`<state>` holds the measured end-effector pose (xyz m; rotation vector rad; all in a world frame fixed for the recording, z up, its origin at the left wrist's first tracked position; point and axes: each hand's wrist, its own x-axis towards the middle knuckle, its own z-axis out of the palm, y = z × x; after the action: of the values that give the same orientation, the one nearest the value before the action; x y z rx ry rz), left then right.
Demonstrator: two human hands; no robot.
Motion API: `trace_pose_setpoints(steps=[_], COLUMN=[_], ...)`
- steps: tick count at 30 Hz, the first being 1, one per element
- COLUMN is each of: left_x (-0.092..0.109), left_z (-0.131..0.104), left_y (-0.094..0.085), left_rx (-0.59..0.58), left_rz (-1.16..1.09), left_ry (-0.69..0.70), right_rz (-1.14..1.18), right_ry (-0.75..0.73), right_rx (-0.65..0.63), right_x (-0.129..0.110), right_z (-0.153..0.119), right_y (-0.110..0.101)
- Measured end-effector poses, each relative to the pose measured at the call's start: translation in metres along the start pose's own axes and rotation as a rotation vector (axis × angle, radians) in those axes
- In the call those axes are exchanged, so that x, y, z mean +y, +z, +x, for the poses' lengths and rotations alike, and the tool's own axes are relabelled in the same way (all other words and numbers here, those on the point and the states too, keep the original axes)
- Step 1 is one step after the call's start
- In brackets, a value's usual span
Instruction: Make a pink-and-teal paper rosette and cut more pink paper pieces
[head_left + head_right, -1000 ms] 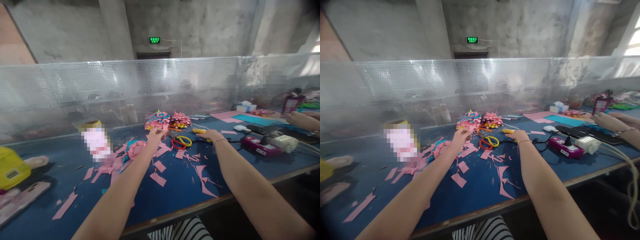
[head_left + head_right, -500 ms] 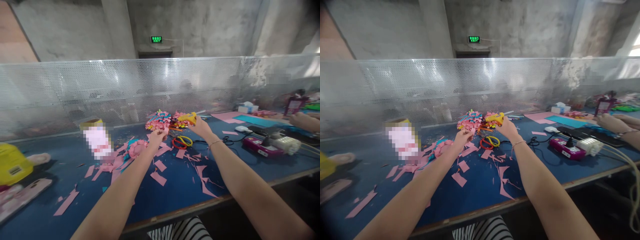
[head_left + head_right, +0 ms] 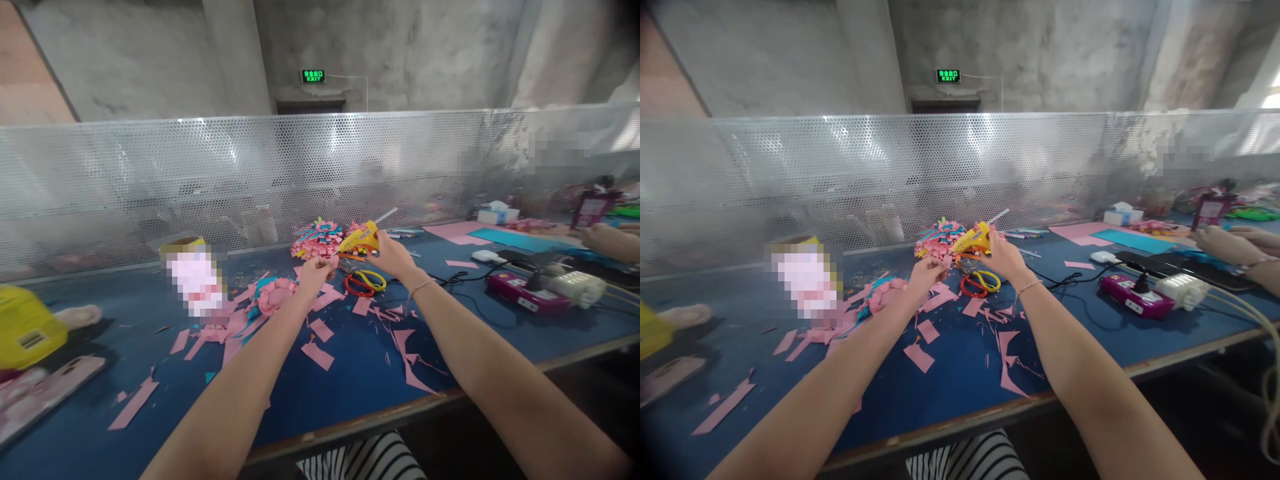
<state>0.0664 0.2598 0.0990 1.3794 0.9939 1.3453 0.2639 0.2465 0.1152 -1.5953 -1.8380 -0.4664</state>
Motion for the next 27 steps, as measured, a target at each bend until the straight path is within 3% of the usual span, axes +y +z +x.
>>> trace_pose_setpoints(steps=[21,25,27], left_x=[0.003,0.008,0.015], left_z=[0.003,0.001,-0.001], left_y=[-0.001,-0.004,-0.005], left_rx=[0.028,0.022,0.015], left_rz=[-0.014,-0.04,-0.015], left_ry=[0.036,0.09,0.107], right_rz=[0.017,0.056,0.036], right_ry=[0.011,0.254,0.398], right_rx=[-0.041,-0.156,-0.115], right_x=[0.009,0.038,0.062], right_z=[0.002,-0.001,-0.007], right_y=[-0.001,0.004,0.008])
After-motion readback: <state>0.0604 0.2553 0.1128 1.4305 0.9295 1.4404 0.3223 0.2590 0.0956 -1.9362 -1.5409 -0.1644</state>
